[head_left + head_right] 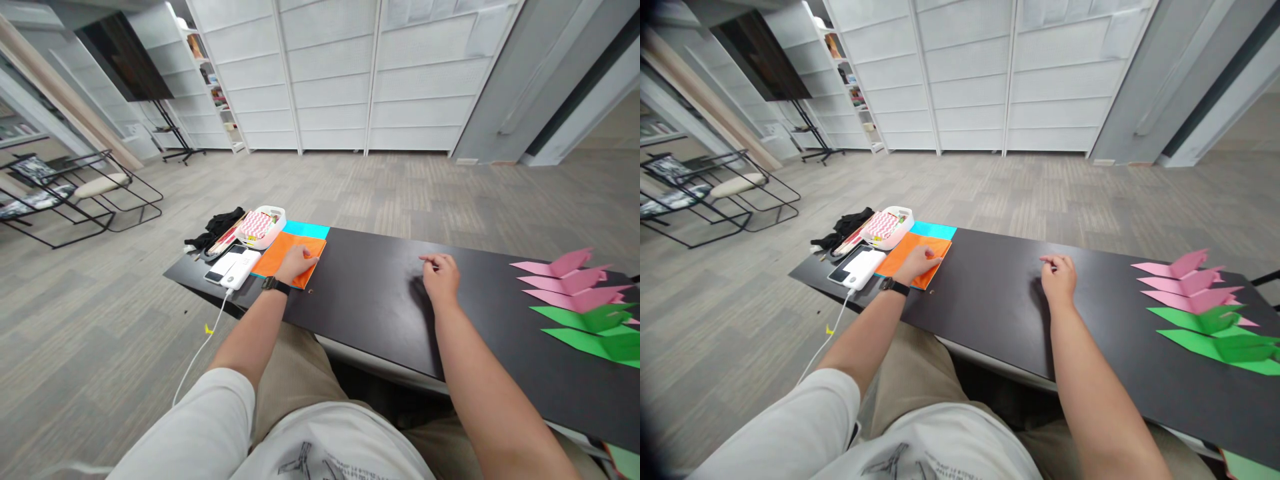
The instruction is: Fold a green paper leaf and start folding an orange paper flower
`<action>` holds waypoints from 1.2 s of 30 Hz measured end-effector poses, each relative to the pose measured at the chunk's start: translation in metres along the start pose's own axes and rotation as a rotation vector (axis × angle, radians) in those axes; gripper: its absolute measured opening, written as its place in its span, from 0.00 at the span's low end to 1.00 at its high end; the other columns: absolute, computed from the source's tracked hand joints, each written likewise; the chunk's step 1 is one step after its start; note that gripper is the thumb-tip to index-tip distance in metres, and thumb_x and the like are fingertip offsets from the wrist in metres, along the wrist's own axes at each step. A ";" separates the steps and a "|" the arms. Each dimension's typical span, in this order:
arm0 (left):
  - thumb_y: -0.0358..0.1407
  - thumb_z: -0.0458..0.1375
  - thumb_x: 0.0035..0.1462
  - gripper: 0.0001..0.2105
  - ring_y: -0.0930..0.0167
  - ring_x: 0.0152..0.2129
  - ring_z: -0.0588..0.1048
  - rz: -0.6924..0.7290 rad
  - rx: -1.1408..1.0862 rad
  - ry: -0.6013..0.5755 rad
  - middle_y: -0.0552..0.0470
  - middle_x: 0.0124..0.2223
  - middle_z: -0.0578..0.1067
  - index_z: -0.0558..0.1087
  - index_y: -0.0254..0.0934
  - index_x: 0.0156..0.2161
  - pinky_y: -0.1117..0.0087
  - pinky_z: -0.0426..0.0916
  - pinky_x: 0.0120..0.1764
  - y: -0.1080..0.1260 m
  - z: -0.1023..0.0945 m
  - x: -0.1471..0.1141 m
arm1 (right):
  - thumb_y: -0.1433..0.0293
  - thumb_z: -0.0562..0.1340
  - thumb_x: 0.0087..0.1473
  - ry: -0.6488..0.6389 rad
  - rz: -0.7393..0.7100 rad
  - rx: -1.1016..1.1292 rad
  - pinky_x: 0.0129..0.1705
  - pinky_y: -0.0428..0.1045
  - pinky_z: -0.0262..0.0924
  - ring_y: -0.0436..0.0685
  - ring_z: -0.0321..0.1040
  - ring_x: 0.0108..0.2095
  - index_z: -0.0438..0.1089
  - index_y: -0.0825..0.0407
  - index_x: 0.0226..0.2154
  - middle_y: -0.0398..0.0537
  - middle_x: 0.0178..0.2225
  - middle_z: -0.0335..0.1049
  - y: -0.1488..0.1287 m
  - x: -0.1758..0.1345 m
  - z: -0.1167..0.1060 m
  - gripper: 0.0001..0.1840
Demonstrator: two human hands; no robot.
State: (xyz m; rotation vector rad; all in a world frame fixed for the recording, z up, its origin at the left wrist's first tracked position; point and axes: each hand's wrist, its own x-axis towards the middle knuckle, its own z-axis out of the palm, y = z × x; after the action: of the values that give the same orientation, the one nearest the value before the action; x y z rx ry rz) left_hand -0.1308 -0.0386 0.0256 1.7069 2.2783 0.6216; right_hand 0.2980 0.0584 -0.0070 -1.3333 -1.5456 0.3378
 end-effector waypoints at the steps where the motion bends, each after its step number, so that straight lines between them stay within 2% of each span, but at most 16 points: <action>1: 0.48 0.67 0.59 0.16 0.63 0.42 0.79 -0.005 -0.004 -0.004 0.44 0.43 0.82 0.78 0.35 0.39 0.66 0.71 0.46 0.001 -0.001 0.000 | 0.68 0.57 0.50 0.000 0.004 0.006 0.47 0.58 0.70 0.61 0.72 0.40 0.82 0.49 0.34 0.52 0.38 0.74 0.000 0.000 0.000 0.17; 9: 0.42 0.63 0.60 0.11 0.66 0.33 0.77 -0.052 -0.032 -0.023 0.50 0.34 0.81 0.74 0.39 0.30 0.67 0.70 0.38 0.007 -0.019 -0.004 | 0.68 0.57 0.53 -0.020 -0.004 0.026 0.45 0.57 0.70 0.62 0.73 0.42 0.82 0.50 0.35 0.53 0.39 0.75 -0.005 -0.003 -0.003 0.17; 12: 0.38 0.61 0.61 0.09 0.67 0.33 0.77 -0.062 -0.028 0.005 0.51 0.34 0.80 0.73 0.39 0.29 0.68 0.69 0.38 0.011 -0.036 -0.006 | 0.69 0.57 0.53 -0.010 -0.007 0.036 0.45 0.57 0.70 0.62 0.74 0.42 0.82 0.50 0.35 0.53 0.39 0.76 -0.006 -0.002 -0.004 0.17; 15: 0.33 0.59 0.61 0.08 0.66 0.35 0.77 -0.059 -0.007 0.070 0.50 0.35 0.80 0.72 0.39 0.29 0.67 0.69 0.40 0.020 -0.062 -0.006 | 0.69 0.57 0.53 -0.014 -0.010 0.051 0.46 0.57 0.70 0.62 0.73 0.43 0.82 0.50 0.35 0.53 0.39 0.76 -0.007 -0.002 -0.005 0.17; 17: 0.33 0.59 0.60 0.07 0.65 0.35 0.76 -0.045 0.043 0.154 0.49 0.35 0.79 0.72 0.39 0.30 0.66 0.69 0.42 0.032 -0.080 -0.006 | 0.68 0.57 0.54 -0.015 -0.012 0.054 0.47 0.57 0.70 0.62 0.73 0.44 0.82 0.50 0.35 0.53 0.40 0.76 -0.008 -0.002 -0.006 0.17; 20: 0.35 0.59 0.61 0.06 0.64 0.37 0.75 0.047 0.087 0.252 0.48 0.37 0.78 0.72 0.39 0.32 0.64 0.69 0.44 0.060 -0.099 -0.008 | 0.67 0.57 0.56 -0.037 -0.013 0.055 0.47 0.57 0.70 0.62 0.74 0.43 0.82 0.50 0.37 0.55 0.41 0.76 -0.010 -0.002 -0.007 0.17; 23: 0.35 0.58 0.64 0.06 0.64 0.40 0.75 0.221 0.079 0.235 0.48 0.39 0.78 0.72 0.39 0.34 0.63 0.70 0.48 0.101 -0.103 -0.017 | 0.65 0.58 0.58 -0.132 -0.030 0.059 0.46 0.57 0.71 0.60 0.74 0.40 0.81 0.51 0.43 0.56 0.44 0.77 -0.012 -0.002 -0.008 0.18; 25: 0.34 0.58 0.64 0.06 0.64 0.43 0.75 0.341 0.050 0.182 0.49 0.40 0.78 0.71 0.40 0.34 0.62 0.71 0.52 0.131 -0.094 -0.025 | 0.62 0.58 0.60 -0.173 -0.030 0.075 0.45 0.57 0.71 0.60 0.74 0.38 0.79 0.50 0.47 0.55 0.44 0.78 -0.012 -0.003 -0.009 0.19; 28: 0.32 0.58 0.63 0.05 0.63 0.43 0.76 0.503 -0.016 0.098 0.49 0.41 0.78 0.71 0.40 0.34 0.60 0.71 0.53 0.172 -0.064 -0.035 | 0.56 0.58 0.62 -0.176 0.000 0.088 0.47 0.59 0.71 0.62 0.75 0.40 0.77 0.49 0.49 0.55 0.43 0.79 -0.012 -0.002 -0.010 0.21; 32: 0.29 0.59 0.60 0.06 0.64 0.40 0.76 0.632 -0.095 -0.006 0.48 0.39 0.75 0.70 0.40 0.31 0.61 0.73 0.51 0.214 0.002 -0.042 | 0.49 0.57 0.65 -0.235 0.069 0.146 0.52 0.61 0.71 0.64 0.77 0.42 0.75 0.47 0.54 0.52 0.40 0.81 -0.010 0.000 -0.012 0.26; 36: 0.31 0.60 0.65 0.07 0.63 0.42 0.77 0.650 -0.161 -0.115 0.46 0.40 0.76 0.73 0.39 0.33 0.58 0.74 0.53 0.238 0.068 -0.044 | 0.44 0.54 0.67 -0.308 0.182 0.163 0.52 0.61 0.71 0.63 0.79 0.40 0.72 0.44 0.55 0.47 0.38 0.81 -0.005 0.001 -0.014 0.28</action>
State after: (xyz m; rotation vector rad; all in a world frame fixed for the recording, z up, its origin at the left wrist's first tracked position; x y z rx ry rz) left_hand 0.1150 -0.0113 0.0727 2.3236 1.5219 0.7695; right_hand 0.3070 0.0519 0.0029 -1.3407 -1.6095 0.7987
